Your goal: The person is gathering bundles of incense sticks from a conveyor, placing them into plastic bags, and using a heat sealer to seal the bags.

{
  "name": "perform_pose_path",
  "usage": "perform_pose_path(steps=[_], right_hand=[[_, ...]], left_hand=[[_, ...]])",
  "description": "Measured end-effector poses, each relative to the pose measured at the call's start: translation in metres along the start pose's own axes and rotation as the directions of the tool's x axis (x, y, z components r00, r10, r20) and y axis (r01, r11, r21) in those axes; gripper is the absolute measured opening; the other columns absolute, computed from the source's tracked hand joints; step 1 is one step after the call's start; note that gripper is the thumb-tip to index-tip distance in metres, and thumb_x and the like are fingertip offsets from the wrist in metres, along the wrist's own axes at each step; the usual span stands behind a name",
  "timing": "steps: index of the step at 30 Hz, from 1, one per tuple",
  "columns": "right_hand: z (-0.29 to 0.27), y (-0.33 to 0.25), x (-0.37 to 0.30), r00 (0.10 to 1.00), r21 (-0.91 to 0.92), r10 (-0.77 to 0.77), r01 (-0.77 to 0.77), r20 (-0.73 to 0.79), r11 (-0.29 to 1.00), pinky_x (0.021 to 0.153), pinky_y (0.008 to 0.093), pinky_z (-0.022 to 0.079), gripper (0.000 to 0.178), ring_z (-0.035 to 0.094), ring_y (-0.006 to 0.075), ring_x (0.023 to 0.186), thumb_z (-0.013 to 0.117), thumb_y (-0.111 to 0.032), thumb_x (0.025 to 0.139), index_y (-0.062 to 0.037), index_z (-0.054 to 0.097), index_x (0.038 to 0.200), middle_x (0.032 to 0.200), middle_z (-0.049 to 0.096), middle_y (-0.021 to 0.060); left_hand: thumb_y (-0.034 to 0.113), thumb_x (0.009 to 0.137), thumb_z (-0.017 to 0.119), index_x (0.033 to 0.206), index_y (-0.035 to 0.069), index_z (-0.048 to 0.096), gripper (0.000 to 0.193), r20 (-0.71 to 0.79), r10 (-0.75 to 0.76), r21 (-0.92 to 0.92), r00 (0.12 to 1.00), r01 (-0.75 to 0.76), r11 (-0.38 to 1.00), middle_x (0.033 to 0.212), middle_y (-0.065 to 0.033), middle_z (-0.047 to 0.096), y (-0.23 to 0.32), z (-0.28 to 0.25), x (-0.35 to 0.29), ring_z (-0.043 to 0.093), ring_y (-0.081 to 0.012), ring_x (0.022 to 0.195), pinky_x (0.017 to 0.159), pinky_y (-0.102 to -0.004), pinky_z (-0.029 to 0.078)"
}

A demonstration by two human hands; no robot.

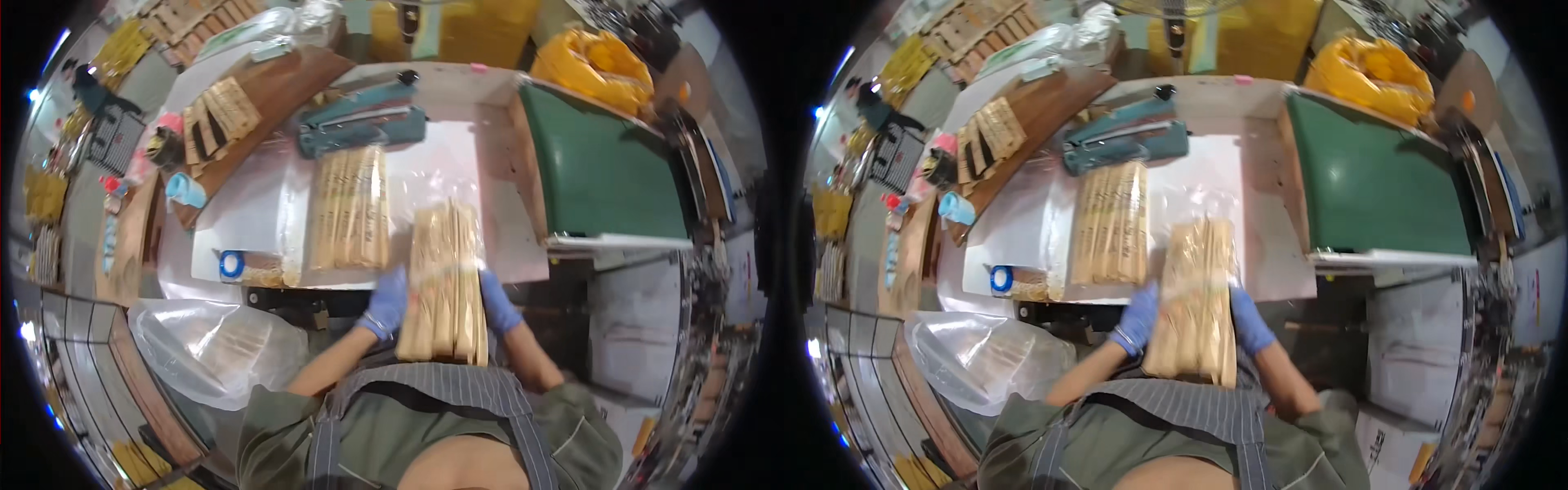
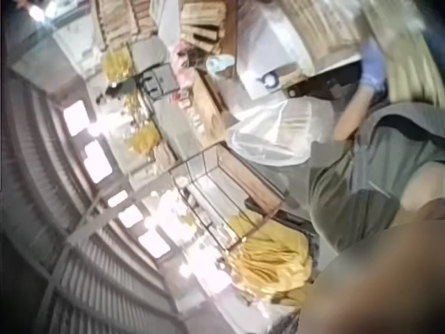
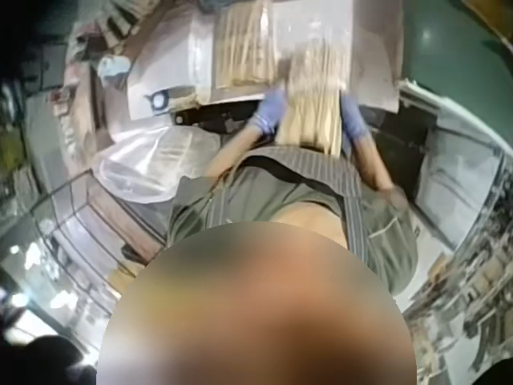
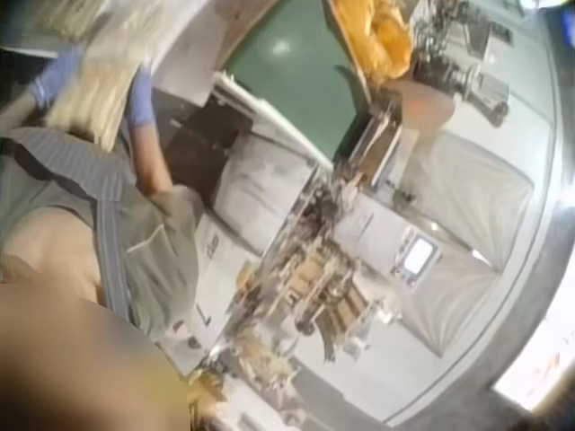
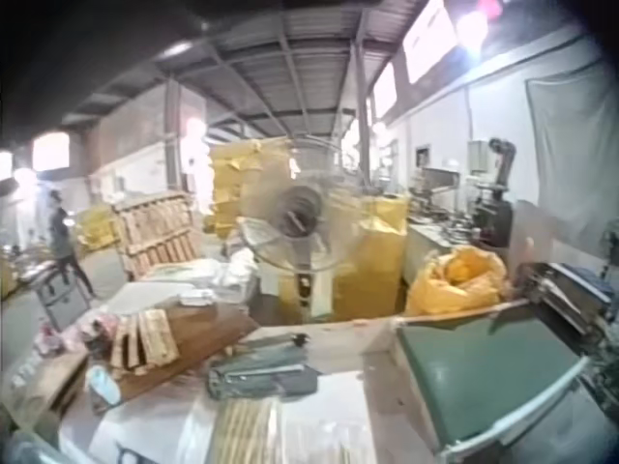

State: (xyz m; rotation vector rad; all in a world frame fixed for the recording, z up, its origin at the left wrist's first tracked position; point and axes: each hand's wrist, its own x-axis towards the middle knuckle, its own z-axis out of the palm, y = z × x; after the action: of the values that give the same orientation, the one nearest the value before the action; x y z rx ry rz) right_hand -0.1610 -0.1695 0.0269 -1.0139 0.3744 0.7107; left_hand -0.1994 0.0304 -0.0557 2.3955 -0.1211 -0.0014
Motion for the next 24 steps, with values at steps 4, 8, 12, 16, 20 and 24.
perform_pose_path(steps=[4, 8, 12, 16, 20, 24], right_hand=[[0.015, -0.07, 0.02, 0.938, -0.386, -0.321, 0.346, 0.129, 0.855, 0.072, 0.0347, 0.05, 0.029, 0.061, 0.0211, 0.079, 0.045, -0.028, 0.09, -0.004, 0.059, 0.098, 0.086, 0.062, 0.013], [0.009, -0.136, 0.078, 0.439, -0.524, -0.29, 0.664, 0.851, -0.533, 0.066, 0.0399, 0.048, 0.007, 0.054, 0.0379, 0.07, 0.058, -0.01, 0.077, -0.0045, 0.058, 0.081, 0.074, 0.057, 0.0163], [0.089, -0.213, -0.003, 0.364, -0.536, -0.428, 0.74, 0.827, -0.406, 0.064, 0.0384, 0.045, 0.008, 0.054, 0.0338, 0.07, 0.061, -0.004, 0.071, -0.0016, 0.055, 0.075, 0.074, 0.053, 0.0149], [0.094, -0.209, 0.027, 0.358, -0.451, -0.275, 0.741, 0.892, -0.498, 0.062, 0.0375, 0.044, 0.011, 0.052, 0.033, 0.067, 0.062, -0.003, 0.069, -0.0014, 0.053, 0.074, 0.07, 0.051, 0.0146], [0.127, -0.208, -0.004, -0.015, -0.659, -0.69, 0.282, 0.723, -0.697, 0.063, 0.0385, 0.044, 0.017, 0.054, 0.0305, 0.076, 0.064, -0.004, 0.066, -0.0029, 0.053, 0.078, 0.07, 0.053, 0.0107], [0.107, -0.158, 0.046, -0.148, -0.561, -0.55, -0.051, 0.822, -0.826, 0.058, 0.0393, 0.043, 0.016, 0.054, 0.0278, 0.07, 0.063, -0.014, 0.072, -0.0049, 0.054, 0.081, 0.069, 0.05, 0.011]], left_hand=[[0.013, 0.072, 0.064, 0.105, 0.002, 0.058, 0.036, -0.231, 0.36, 0.044, 0.904, -0.36, 0.932, 0.078, -0.0097, 0.062, 0.044, -0.101, 0.093, 0.061, -0.0256, 0.075, 0.068, -0.0357, 0.049], [0.007, 0.07, 0.057, 0.081, 0.007, 0.066, 0.014, -0.211, 0.355, 0.424, 0.911, -0.242, 0.873, 0.079, -0.0108, 0.065, 0.048, -0.157, 0.138, 0.063, -0.0247, 0.07, 0.065, -0.0354, 0.049], [0.006, 0.074, 0.053, 0.083, -0.001, 0.061, 0.014, -0.308, -0.14, -0.534, 0.941, -0.05, 0.844, 0.066, -0.015, 0.059, 0.097, -0.238, 0.142, 0.058, -0.022, 0.052, 0.052, -0.0314, 0.047], [0.002, 0.08, 0.05, 0.075, 0.002, 0.064, 0.014, -0.308, 0.31, 0.21, 0.899, -0.253, 0.944, 0.058, -0.0038, 0.058, 0.054, -0.226, 0.179, 0.052, -0.0075, 0.047, 0.044, -0.0215, 0.044], [0.0, 0.081, 0.048, 0.073, 0.001, 0.062, 0.016, -0.338, -0.029, -0.578, 0.941, -0.183, 0.795, 0.06, -0.0018, 0.059, 0.104, -0.221, 0.175, 0.052, -0.0073, 0.046, 0.043, -0.0197, 0.043], [0.0, 0.08, 0.05, 0.085, -0.001, 0.062, 0.013, -0.156, 0.057, -0.862, 0.986, -0.164, 0.48, 0.071, -0.003, 0.062, 0.125, -0.185, 0.159, 0.056, -0.0089, 0.056, 0.05, -0.0209, 0.047]])
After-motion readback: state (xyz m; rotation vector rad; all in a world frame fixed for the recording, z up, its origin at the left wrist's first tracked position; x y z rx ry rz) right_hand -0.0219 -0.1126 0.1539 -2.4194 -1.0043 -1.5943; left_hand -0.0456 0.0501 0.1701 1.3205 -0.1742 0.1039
